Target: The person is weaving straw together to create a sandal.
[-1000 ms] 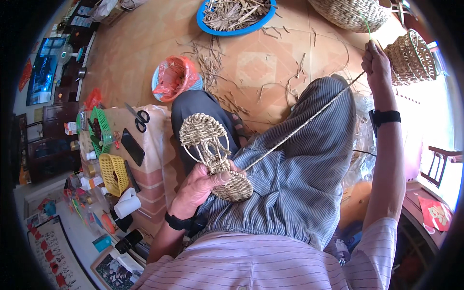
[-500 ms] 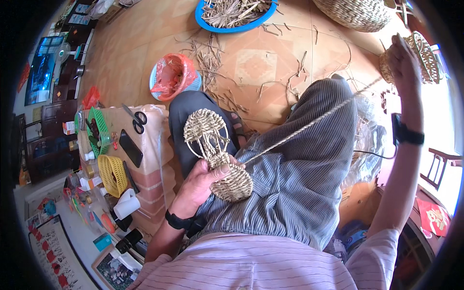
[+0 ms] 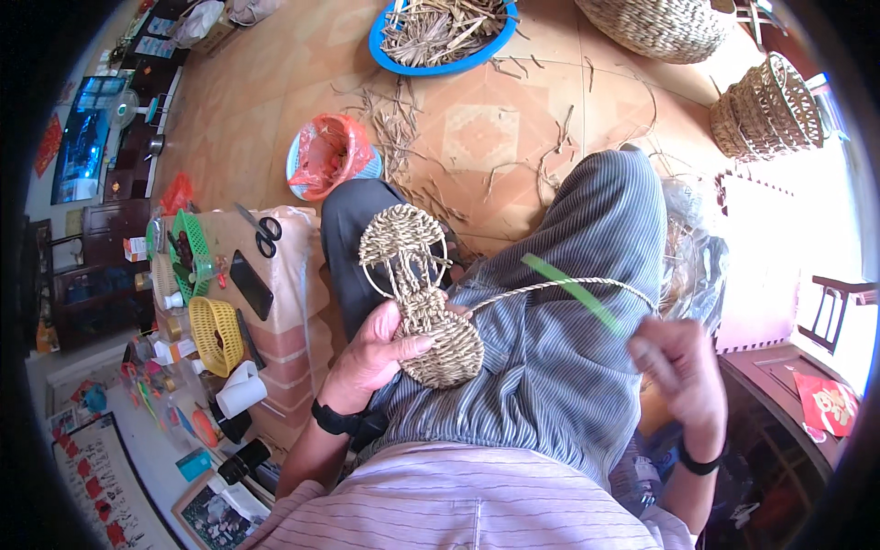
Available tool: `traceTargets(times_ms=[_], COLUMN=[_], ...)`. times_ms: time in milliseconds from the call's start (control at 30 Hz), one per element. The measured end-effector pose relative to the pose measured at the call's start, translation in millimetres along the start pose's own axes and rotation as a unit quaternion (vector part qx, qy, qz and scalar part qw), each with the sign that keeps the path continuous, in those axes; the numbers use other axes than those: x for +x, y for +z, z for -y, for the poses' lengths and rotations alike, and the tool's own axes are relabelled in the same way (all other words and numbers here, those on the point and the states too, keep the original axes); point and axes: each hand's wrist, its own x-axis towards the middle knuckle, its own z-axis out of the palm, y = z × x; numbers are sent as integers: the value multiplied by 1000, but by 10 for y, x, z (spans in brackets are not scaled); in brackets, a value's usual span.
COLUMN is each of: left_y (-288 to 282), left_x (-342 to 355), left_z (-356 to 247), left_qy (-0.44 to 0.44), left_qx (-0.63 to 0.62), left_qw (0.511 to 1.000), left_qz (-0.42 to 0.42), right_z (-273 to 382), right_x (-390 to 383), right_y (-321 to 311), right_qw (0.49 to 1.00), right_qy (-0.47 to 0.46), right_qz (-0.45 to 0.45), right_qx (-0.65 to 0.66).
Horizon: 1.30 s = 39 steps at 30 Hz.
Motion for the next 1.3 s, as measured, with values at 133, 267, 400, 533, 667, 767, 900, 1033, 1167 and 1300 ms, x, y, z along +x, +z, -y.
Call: traceTargets(times_ms=[133, 267, 400, 533, 667, 767, 900, 1033, 1167, 1300], left_y=[99, 137, 158, 174, 182, 171, 203, 257, 214, 271], left_x=[-60, -101, -128, -148, -166, -154, -104, -67, -44, -21], left_z=[-58, -78, -71, -83, -64, -5, 50, 60, 17, -125], left_qy=[10, 9, 18, 13, 11, 3, -18, -9, -1, 33], left_qx=[36, 61, 62, 55, 32, -25, -61, 5, 122, 193], left_qw=[999, 998, 998, 998, 999, 999, 997, 1000, 992, 980], left_qz=[-6, 1, 7, 15, 19, 41, 49, 22, -35, -26], right_z=[110, 111, 141, 149, 298, 370, 371, 261, 295, 420], right_x=[-2, -20, -58, -99, -84, -56, 41, 239, 306, 303], right_y=[357, 459, 515, 590, 673, 814, 1046, 1306, 1351, 1264], right_qw=[992, 987, 984, 987, 981, 980, 976, 981, 970, 960], right_qy=[-52, -77, -83, -91, -116, -132, -145, -144, -149, -174], right_qz=[112, 139, 156, 128, 119, 101, 49, -21, -15, -2], right_qx=[5, -15, -10, -29, -103, -106, -152, -130, -194, -218])
